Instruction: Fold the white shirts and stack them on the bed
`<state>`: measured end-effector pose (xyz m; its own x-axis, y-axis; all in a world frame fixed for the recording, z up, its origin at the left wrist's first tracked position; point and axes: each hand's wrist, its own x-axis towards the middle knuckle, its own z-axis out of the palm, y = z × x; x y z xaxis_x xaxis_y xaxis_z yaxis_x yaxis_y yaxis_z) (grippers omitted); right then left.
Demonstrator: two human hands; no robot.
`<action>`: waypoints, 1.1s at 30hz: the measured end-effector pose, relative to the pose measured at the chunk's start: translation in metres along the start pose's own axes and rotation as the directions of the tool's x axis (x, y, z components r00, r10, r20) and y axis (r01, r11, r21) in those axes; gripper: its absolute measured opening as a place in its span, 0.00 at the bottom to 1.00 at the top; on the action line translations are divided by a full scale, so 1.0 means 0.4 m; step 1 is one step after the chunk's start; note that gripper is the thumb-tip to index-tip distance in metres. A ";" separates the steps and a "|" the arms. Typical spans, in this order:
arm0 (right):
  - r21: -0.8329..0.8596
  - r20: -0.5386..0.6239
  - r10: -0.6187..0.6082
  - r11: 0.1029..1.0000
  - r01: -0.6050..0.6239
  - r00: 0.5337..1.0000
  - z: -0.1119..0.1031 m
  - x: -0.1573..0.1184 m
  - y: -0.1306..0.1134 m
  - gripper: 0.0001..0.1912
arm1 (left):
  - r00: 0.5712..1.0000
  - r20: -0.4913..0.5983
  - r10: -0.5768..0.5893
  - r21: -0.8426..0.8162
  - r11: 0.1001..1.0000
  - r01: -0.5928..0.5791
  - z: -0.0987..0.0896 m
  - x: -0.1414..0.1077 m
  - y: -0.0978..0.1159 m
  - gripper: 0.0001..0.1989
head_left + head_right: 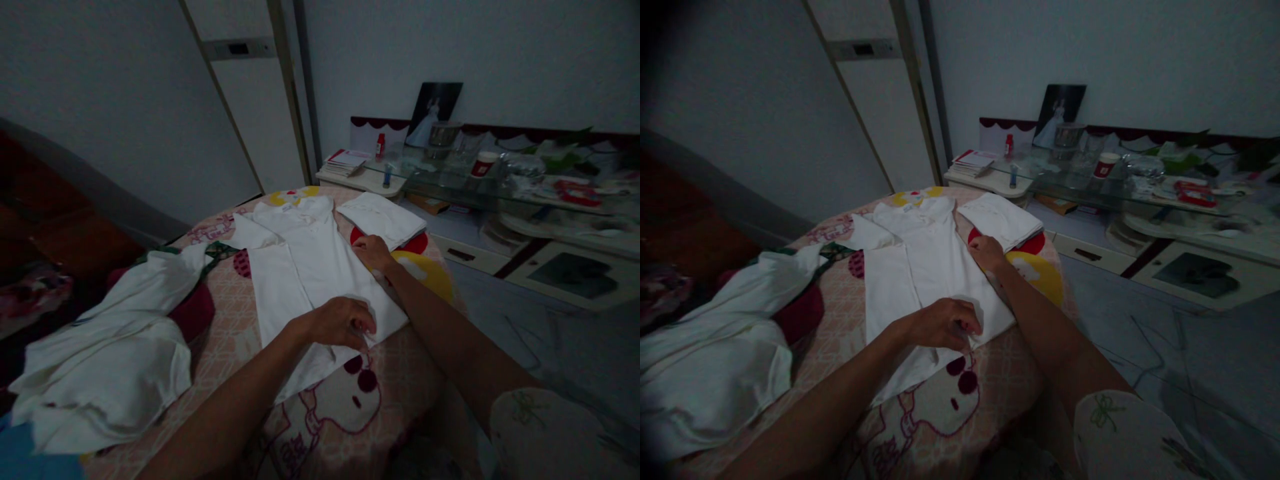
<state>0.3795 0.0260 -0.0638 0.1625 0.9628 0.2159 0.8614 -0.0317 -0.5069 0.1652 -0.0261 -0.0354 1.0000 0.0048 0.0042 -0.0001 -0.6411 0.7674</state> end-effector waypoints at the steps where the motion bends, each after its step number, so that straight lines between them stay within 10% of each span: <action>1: 0.006 0.007 0.002 1.000 -0.002 1.000 0.000 0.000 -0.001 0.11 | 1.000 0.016 -0.003 -0.067 0.998 0.004 -0.012 -0.007 -0.003 0.16; 5: -0.030 0.038 -0.022 0.999 0.023 0.999 0.003 -0.004 -0.007 0.17 | 0.965 -0.192 -0.177 -0.105 0.982 0.159 -0.104 -0.041 -0.061 0.14; 10: -0.065 0.085 -0.036 0.997 0.042 0.996 0.007 -0.003 -0.011 0.16 | 0.601 -0.684 -0.413 -0.031 0.840 0.542 -0.255 -0.041 -0.221 0.14; 14: -0.064 0.119 -0.023 0.997 0.031 0.993 0.006 0.006 -0.006 0.16 | 0.338 -0.761 -0.554 -0.360 0.794 0.490 -0.312 0.006 -0.308 0.17; 27: -0.141 0.158 0.002 0.990 0.020 0.987 0.007 0.012 -0.023 0.16 | 0.132 -0.876 -0.464 -0.291 0.726 0.624 -0.318 0.077 -0.387 0.14; 33: -0.139 0.168 -0.018 0.989 0.042 0.986 0.003 0.016 -0.025 0.14 | 0.112 -0.914 -0.389 -0.204 0.681 0.703 -0.284 0.080 -0.408 0.15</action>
<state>0.3714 0.0327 -0.0582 0.0638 0.9946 0.0814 0.9260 -0.0286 -0.3765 0.1966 0.1656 -0.0877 0.1066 0.9517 0.2878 0.7015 -0.2771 0.6566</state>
